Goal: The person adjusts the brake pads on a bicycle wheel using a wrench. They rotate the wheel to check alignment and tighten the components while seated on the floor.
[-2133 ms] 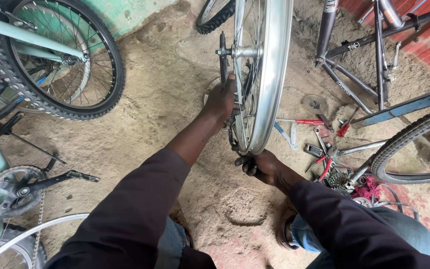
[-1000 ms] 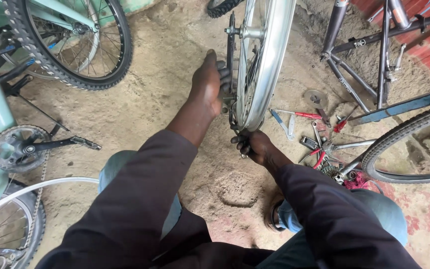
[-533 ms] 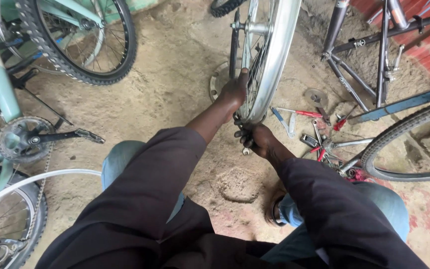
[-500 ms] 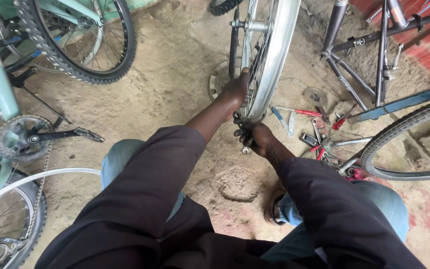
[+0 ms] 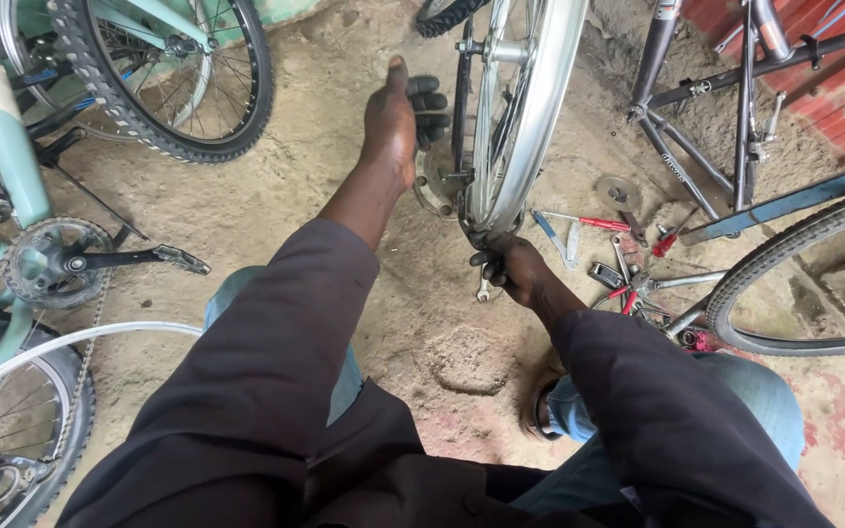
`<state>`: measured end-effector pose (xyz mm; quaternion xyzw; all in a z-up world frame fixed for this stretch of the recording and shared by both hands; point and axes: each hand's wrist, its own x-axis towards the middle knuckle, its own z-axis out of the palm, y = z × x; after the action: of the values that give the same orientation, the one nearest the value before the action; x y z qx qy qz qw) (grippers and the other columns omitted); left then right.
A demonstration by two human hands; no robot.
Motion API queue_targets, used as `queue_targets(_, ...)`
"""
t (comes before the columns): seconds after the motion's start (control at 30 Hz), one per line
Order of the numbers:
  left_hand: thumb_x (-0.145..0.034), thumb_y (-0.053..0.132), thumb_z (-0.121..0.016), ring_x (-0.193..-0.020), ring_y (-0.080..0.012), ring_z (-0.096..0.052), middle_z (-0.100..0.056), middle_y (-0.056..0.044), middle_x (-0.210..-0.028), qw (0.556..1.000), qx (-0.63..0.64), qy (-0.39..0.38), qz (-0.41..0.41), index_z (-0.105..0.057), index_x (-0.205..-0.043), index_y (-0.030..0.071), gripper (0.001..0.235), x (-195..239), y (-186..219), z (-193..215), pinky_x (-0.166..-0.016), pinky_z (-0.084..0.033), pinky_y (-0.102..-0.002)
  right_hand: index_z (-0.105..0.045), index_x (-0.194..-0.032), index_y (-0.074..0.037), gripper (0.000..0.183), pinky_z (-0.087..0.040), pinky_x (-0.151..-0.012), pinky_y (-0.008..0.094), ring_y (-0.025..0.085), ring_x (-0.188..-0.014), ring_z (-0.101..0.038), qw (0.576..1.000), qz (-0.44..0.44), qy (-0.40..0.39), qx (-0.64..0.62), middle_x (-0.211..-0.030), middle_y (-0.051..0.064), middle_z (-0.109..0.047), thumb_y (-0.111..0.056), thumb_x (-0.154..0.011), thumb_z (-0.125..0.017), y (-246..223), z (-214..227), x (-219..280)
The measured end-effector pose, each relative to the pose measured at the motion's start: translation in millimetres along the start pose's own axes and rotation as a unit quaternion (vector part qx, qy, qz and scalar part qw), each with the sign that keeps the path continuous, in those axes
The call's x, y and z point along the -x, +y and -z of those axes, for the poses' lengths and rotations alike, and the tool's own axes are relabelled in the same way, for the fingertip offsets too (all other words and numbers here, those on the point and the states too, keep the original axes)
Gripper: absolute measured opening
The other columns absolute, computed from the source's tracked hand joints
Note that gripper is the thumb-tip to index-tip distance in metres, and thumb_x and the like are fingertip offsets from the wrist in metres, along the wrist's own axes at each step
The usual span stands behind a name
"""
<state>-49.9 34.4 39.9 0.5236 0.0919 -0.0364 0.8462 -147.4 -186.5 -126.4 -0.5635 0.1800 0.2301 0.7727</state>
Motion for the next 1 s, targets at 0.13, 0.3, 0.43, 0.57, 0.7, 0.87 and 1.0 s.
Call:
queue_targets(0.13, -0.107, 0.043, -0.030, -0.058, -0.0152, -0.062, -0.068, -0.009, -0.080, 0.996, -0.065, -0.023, 0.054, -0.064, -0.113, -0.003, 0.058, 8.1, -2.6, -8.4, -0.054, -0.052, -0.030, -0.065, -0.120, -0.002, 0.029, -0.030, -0.038, 0.021, 0.011, -0.048, -0.052, 1.000, 0.002, -0.002, -0.007, -0.081, 0.012, -0.071, -0.017, -0.108, -0.044, 0.3, -2.9, -1.0)
queue_targets(0.3, -0.101, 0.054, -0.044, -0.074, -0.0191, -0.075, -0.074, -0.010, -0.088, 0.967, -0.247, -0.057, -0.007, -0.071, -0.105, 0.007, 0.055, -14.2, -50.3, -6.6, -0.061, -0.062, -0.030, -0.061, -0.103, -0.006, 0.015, -0.031, -0.038, 0.016, 0.020, -0.049, -0.069, 1.000, 0.024, 0.018, 0.008, -0.079, 0.018, -0.076, -0.021, -0.102, -0.057, 6.4, -2.5, -7.6)
queue_targets(0.43, -0.100, 0.066, -0.042, -0.116, -0.0398, -0.069, -0.071, -0.020, -0.119, 0.925, -0.362, -0.090, -0.071, -0.070, -0.125, 0.013, 0.065, -25.5, -86.0, -8.0, -0.095, -0.056, -0.052, -0.059, -0.105, -0.006, 0.014, -0.032, -0.038, 0.017, 0.021, -0.050, -0.069, 1.000, 0.009, 0.025, 0.015, -0.079, 0.020, -0.076, -0.020, -0.102, -0.057, -7.0, -18.0, 10.4)
queue_targets(0.57, -0.099, 0.071, -0.031, -0.118, -0.0396, -0.068, -0.071, -0.021, -0.118, 0.920, -0.368, -0.130, -0.028, -0.068, -0.124, 0.010, 0.075, -12.5, -88.7, -20.6, -0.096, -0.055, -0.053, -0.061, -0.105, -0.006, 0.016, -0.032, -0.038, 0.017, 0.023, -0.050, -0.070, 0.999, 0.008, 0.025, 0.022, -0.079, 0.019, -0.076, -0.022, -0.102, -0.059, -5.9, -12.5, 4.4)
queue_targets(0.7, -0.100, 0.055, -0.036, -0.085, -0.0252, -0.063, -0.060, -0.018, -0.096, 0.977, -0.158, -0.130, 0.068, -0.063, -0.113, -0.008, 0.070, 39.9, -17.9, -45.3, -0.078, -0.057, -0.042, -0.063, -0.104, -0.005, 0.017, -0.032, -0.036, 0.018, 0.024, -0.050, -0.069, 1.000, 0.001, 0.019, 0.025, -0.078, 0.020, -0.075, -0.021, -0.102, -0.058, -7.9, -12.4, 4.2)
queue_targets(0.87, -0.105, 0.053, -0.035, -0.076, -0.0259, -0.071, -0.071, -0.018, -0.091, 0.989, 0.009, -0.144, -0.019, -0.066, -0.122, -0.002, 0.065, 15.5, 3.5, -39.0, -0.073, -0.060, -0.039, -0.063, -0.101, -0.004, 0.017, -0.032, -0.035, 0.017, 0.024, -0.048, -0.068, 1.000, 0.006, 0.017, 0.023, -0.077, 0.020, -0.075, -0.019, -0.101, -0.058, -6.5, -11.7, 3.2)
queue_targets(1.0, -0.107, 0.042, -0.037, -0.076, -0.0216, -0.068, -0.071, -0.015, -0.091, 0.996, -0.069, -0.021, -0.049, -0.066, -0.114, 0.000, 0.052, -26.3, -31.1, -13.9, -0.068, -0.052, -0.035, -0.063, -0.099, -0.002, 0.017, -0.031, -0.035, 0.017, 0.023, -0.047, -0.067, 1.000, 0.016, 0.020, 0.017, -0.076, 0.021, -0.074, -0.018, -0.101, -0.058, -8.9, -16.6, 7.9)
